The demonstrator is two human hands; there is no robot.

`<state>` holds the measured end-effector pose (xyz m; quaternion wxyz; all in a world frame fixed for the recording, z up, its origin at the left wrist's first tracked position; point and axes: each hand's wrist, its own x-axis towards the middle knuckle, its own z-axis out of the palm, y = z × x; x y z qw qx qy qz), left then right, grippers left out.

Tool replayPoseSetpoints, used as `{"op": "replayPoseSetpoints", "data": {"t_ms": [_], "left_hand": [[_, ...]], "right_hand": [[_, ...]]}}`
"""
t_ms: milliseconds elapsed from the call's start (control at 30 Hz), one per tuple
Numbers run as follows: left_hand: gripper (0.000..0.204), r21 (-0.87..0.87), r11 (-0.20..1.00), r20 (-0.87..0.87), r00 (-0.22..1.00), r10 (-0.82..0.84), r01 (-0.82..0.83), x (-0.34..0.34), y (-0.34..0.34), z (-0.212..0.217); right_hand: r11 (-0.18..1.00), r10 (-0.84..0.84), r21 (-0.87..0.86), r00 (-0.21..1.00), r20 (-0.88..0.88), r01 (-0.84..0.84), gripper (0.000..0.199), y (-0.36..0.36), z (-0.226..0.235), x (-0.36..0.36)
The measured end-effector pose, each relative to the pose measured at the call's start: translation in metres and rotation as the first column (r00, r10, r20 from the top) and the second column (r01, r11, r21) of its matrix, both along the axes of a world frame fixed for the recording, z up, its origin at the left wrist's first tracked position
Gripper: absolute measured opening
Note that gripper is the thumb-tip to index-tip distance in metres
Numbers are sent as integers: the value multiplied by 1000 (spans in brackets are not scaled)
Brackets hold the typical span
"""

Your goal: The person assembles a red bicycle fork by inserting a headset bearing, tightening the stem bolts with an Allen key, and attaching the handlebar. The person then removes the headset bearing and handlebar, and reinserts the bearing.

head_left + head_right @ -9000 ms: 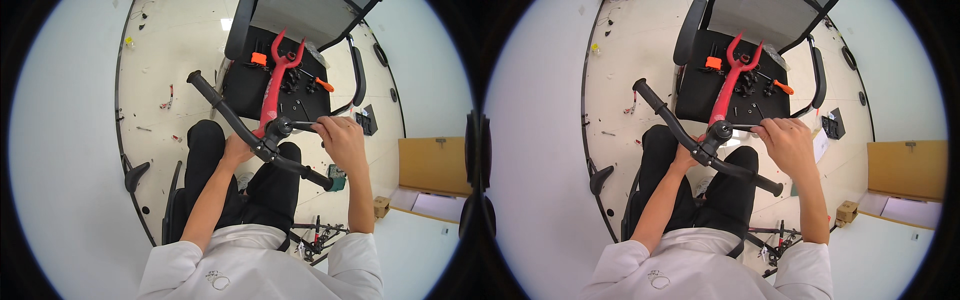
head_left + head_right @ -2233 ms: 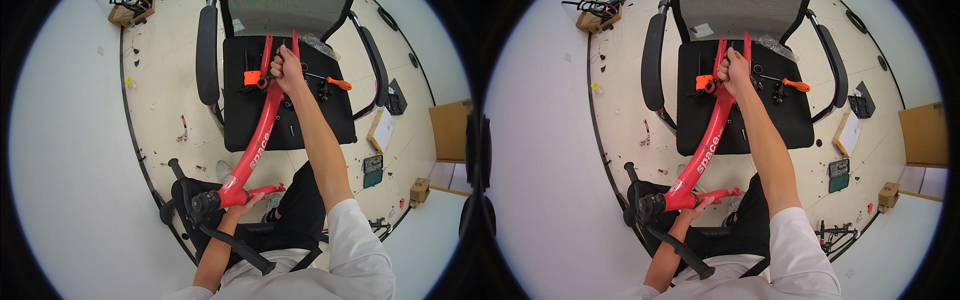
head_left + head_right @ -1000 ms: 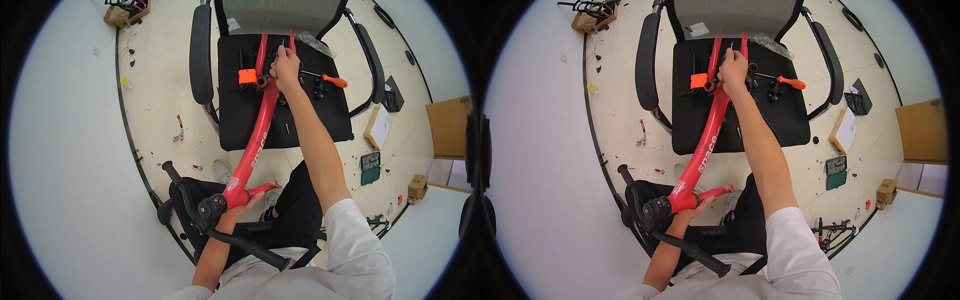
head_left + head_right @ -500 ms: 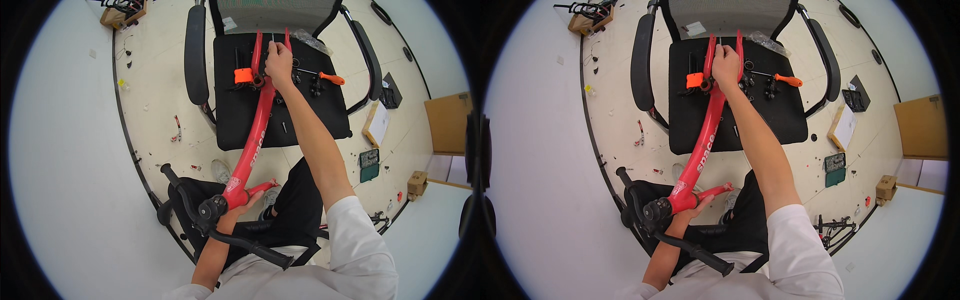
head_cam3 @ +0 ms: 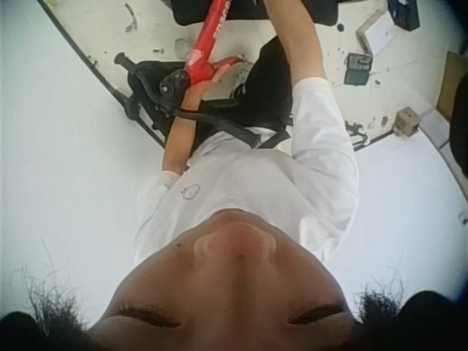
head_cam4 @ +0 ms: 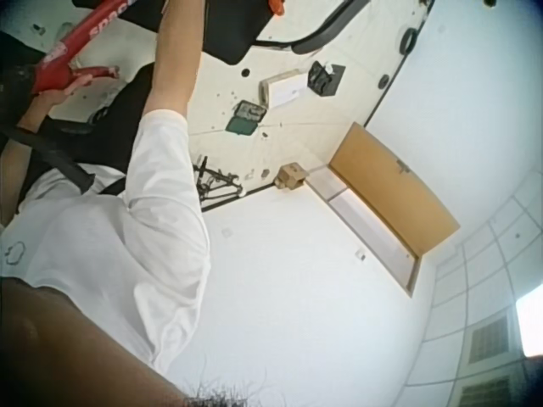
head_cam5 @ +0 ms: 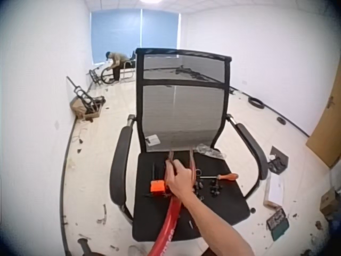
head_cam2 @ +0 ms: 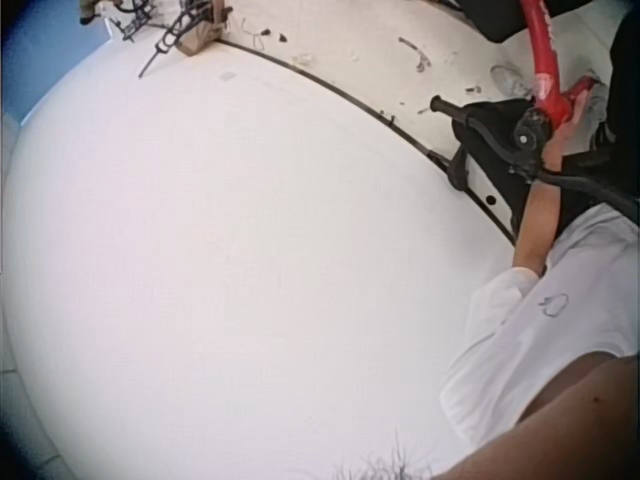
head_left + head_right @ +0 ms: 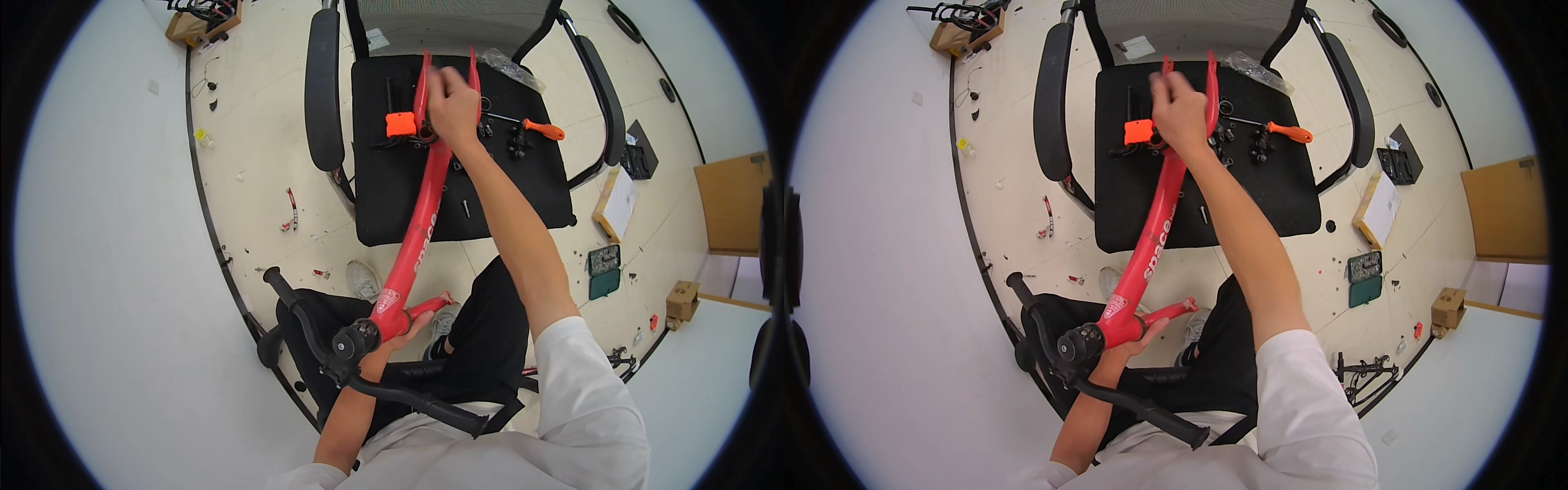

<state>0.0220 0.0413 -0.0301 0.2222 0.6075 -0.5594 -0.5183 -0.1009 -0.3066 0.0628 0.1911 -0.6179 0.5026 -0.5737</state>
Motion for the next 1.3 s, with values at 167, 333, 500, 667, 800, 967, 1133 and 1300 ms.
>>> {"op": "replayPoseSetpoints", "data": {"t_ms": [167, 333, 500, 667, 800, 967, 1133, 1300], "left_hand": [[36, -29, 1000, -108, 994, -12, 9, 10, 0, -2], [34, -74, 997, -75, 997, 2, -8, 8, 12, -40], [34, 5, 1000, -67, 998, 3, -3, 9, 8, -28], [36, -284, 959, 24, 1000, 17, -10, 4, -6, 13], [34, -301, 953, 34, 998, 51, -38, 5, -7, 15], [33, -279, 959, 23, 998, 60, -52, 5, -4, 9], [34, -220, 972, -44, 996, 71, -79, 4, -5, 10], [34, -152, 981, -179, 979, 95, -122, 1, -8, 20]], "right_hand": [[966, 249, 108, 958, -141, -235, 27, -1, 0, -16], [954, 155, 237, 979, 136, -184, 33, 8, -19, -41], [816, 137, 500, 939, 316, -288, 43, 19, -15, -47], [729, -62, 406, 537, 841, -551, 43, 2, 12, -46], [728, -122, 480, 597, 793, -489, 40, -11, 7, -30], [737, -177, 526, 629, 757, -425, 39, -16, 0, -25], [740, -183, 533, 641, 746, -409, 39, -19, -4, -32], [710, -171, 571, 686, 708, -413, 36, -25, -5, -30]]}}
